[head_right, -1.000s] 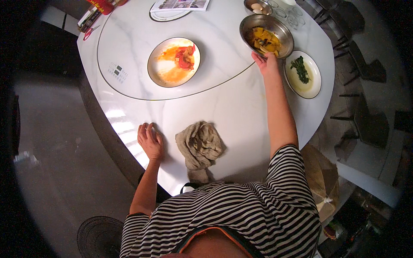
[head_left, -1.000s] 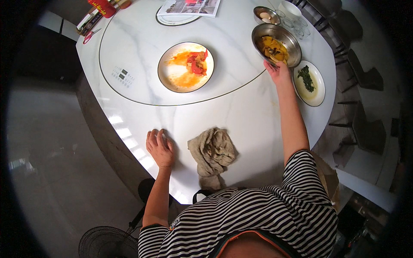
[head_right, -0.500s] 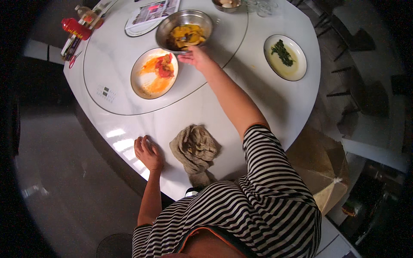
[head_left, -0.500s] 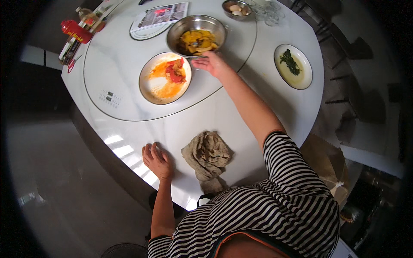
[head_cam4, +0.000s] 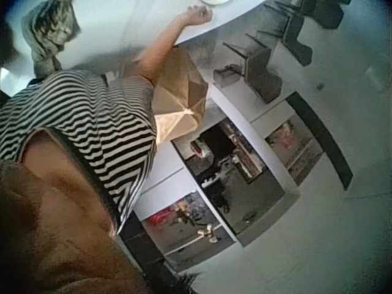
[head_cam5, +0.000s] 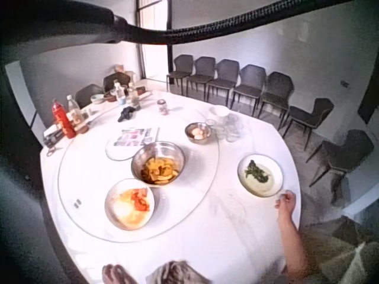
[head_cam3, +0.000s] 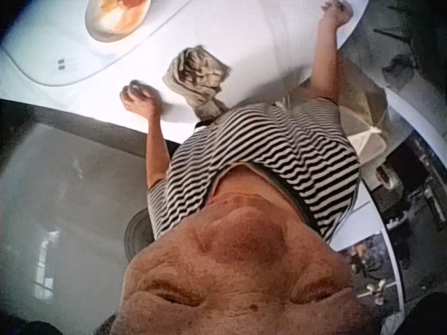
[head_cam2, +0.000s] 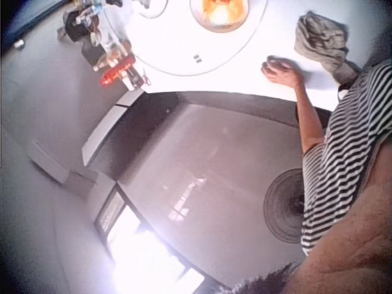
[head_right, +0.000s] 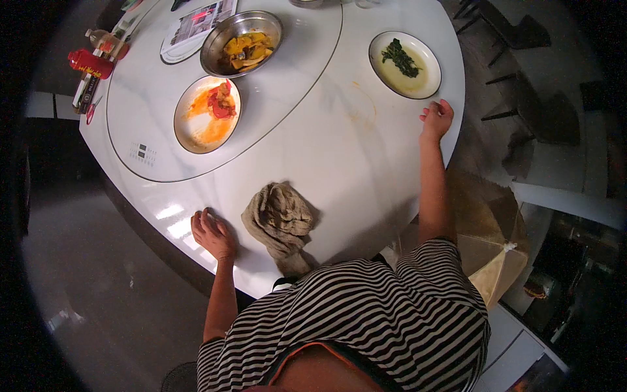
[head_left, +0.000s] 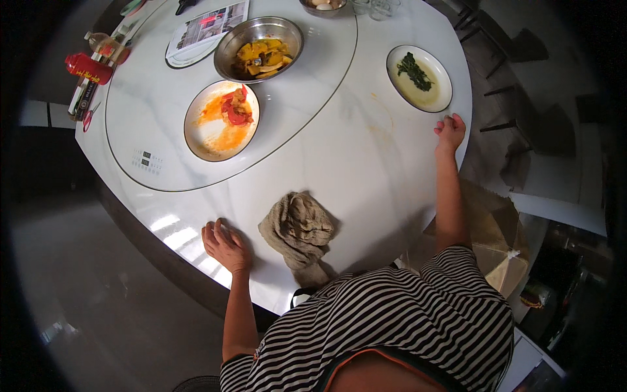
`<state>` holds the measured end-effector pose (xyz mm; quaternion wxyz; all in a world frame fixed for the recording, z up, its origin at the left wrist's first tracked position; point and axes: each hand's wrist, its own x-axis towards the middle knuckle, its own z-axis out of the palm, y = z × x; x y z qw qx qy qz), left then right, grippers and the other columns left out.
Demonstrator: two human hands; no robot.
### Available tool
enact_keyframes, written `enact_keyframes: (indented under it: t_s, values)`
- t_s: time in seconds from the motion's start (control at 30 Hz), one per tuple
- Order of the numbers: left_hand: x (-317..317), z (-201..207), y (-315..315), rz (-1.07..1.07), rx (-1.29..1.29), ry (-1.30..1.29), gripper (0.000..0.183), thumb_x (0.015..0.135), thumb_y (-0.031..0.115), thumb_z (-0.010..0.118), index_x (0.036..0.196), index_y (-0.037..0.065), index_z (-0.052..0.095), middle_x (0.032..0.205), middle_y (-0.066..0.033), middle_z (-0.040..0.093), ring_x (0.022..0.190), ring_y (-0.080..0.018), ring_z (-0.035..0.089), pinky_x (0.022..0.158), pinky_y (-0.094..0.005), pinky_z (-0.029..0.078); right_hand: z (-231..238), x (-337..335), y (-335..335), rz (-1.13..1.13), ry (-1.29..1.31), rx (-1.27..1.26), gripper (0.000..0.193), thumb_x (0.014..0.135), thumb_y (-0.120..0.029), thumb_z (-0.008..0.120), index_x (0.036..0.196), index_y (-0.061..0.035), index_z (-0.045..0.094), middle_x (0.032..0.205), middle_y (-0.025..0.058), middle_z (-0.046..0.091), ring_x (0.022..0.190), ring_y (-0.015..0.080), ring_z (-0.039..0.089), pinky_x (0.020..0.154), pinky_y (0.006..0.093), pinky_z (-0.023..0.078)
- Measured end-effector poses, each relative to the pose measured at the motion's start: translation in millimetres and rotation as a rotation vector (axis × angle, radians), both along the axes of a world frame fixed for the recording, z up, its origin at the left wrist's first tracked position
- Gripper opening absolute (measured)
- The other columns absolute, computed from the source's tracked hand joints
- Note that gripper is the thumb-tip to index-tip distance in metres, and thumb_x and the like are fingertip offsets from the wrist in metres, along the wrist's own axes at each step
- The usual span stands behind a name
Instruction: The person wipes a white round dining table with a cloth, removes a food cover, and rearranges several plates and bowls. They continue wiping the table surface and then place the cover back over the dishes.
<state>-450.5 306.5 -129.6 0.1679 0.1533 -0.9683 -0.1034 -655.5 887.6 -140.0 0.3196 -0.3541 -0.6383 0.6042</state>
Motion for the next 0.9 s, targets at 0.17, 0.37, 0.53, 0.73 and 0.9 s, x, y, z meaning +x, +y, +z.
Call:
enact_keyframes:
  t_s: [0.17, 0.37, 0.53, 0.73, 0.9]
  values:
    - [-0.4, -4.6, -4.1, 0.009, -0.015, 0.002, 0.042, 0.087, 0.015, 0.059, 0.129, 0.011, 0.055, 0.137, -0.0147, 0.048, 0.134, -0.0339, 0.039, 0.110, -0.0482, 0.030, 11.4, -20.1, 16.1, 0.180, -0.059, -0.374, 0.037, 0.095, -0.014, 0.059, 0.124, 0.0040, 0.048, 0.113, 0.0160, 0.057, 0.085, 0.0303, 0.068, 0.070, 0.0432, 0.063]
    - [0.7, -5.0, -5.4, -0.006, 0.007, 0.027, 0.043, 0.086, 0.014, 0.059, 0.129, 0.010, 0.056, 0.136, -0.0147, 0.049, 0.133, -0.0349, 0.040, 0.110, -0.0495, 0.030, 8.1, -47.5, 7.8, 0.235, -0.096, -0.336, 0.028, 0.090, 0.001, 0.050, 0.116, 0.0109, 0.052, 0.105, 0.0221, 0.063, 0.083, 0.0360, 0.070, 0.071, 0.0434, 0.065]
    - [1.6, -3.8, -4.9, -0.001, 0.024, 0.032, 0.044, 0.085, 0.013, 0.060, 0.129, 0.012, 0.055, 0.136, -0.0139, 0.048, 0.133, -0.0351, 0.040, 0.110, -0.0493, 0.029, 19.8, -33.8, -22.7, 0.351, -0.110, -0.297, 0.023, 0.089, 0.001, 0.050, 0.110, 0.0108, 0.055, 0.105, 0.0216, 0.064, 0.084, 0.0352, 0.071, 0.071, 0.0430, 0.065]
    - [1.8, -1.7, -2.1, 0.015, 0.031, 0.028, 0.043, 0.086, 0.014, 0.060, 0.128, 0.013, 0.055, 0.136, -0.0132, 0.048, 0.134, -0.0344, 0.040, 0.110, -0.0489, 0.030, 47.3, -8.4, -114.5, 0.649, -0.110, -0.319, 0.027, 0.090, -0.003, 0.050, 0.112, 0.0091, 0.057, 0.102, 0.0178, 0.065, 0.080, 0.0316, 0.071, 0.068, 0.0420, 0.064]
    - [1.5, -4.8, -4.6, 0.025, 0.022, 0.004, 0.042, 0.086, 0.015, 0.060, 0.128, 0.012, 0.056, 0.137, -0.0129, 0.048, 0.134, -0.0337, 0.040, 0.111, -0.0486, 0.029, 48.9, -2.1, -172.0, 0.825, -0.195, -0.311, 0.023, 0.088, -0.001, 0.050, 0.107, 0.0078, 0.058, 0.095, 0.0155, 0.064, 0.075, 0.0274, 0.071, 0.063, 0.0434, 0.065]
